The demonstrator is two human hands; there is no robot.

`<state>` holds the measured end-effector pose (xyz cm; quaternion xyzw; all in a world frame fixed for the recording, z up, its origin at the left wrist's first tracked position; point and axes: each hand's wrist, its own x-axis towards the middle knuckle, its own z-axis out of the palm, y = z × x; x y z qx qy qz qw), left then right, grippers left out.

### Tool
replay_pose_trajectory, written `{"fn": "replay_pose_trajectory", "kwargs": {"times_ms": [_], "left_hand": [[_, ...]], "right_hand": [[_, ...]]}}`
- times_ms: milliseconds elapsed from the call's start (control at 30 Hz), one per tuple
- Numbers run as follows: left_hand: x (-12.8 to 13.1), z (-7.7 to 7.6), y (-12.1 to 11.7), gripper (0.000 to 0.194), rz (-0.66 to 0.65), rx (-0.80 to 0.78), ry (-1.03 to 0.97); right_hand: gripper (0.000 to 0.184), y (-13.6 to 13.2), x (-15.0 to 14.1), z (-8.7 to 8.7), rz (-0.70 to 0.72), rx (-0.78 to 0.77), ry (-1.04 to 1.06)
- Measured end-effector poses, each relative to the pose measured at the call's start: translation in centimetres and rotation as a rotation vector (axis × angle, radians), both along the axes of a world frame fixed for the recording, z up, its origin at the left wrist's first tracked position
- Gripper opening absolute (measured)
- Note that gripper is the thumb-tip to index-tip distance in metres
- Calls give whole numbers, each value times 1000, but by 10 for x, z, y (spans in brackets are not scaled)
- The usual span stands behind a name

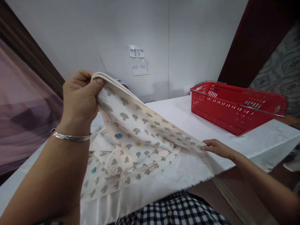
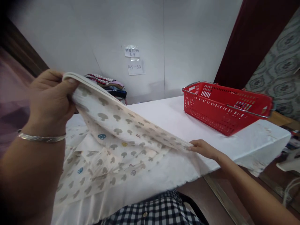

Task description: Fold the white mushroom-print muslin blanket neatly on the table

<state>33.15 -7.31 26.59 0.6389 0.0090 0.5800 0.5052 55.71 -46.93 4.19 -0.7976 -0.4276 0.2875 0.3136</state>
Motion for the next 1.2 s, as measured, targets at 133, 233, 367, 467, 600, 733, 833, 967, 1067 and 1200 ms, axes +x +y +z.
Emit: {"fn": "replay_pose_trajectory", "kwargs": {"times_ms": [133,233,367,467,600,733,833,967,1067,1200], "left_hand": [[-7,2,-4,22,23,12,0],[-13,5,-8,22,49,44,-5],[-19,3,-8,21,58,73,117],[-21,1,-4,20,98,76,80],[-27,1,-2,16,124,66,59],[-33,-1,-12,16,83,64,114],[-35,-2,-18,17,110,98,105],[-36,-2,-14,16,83,83,83],[-37,-2,-8,17,81,50,86],[-40,-6,-6,16,121,11,146]], "right_hand": [[41,-18,8,12,-238,168,-318],[38,-31,16,20,-421,341,-500],[37,-46,13,33,-409,356,-572],[37,-57,2,46,-477,390,-500],[58,-64,-14,52,-554,192,-262],[45,-54,-33,39,-545,125,3],[29,-42,-52,28,-321,76,210],[25,-30,-72,24,-21,-94,312],[22,-33,-65,23,-4,-95,332],[27,-51,-35,21,-642,290,124]]}}
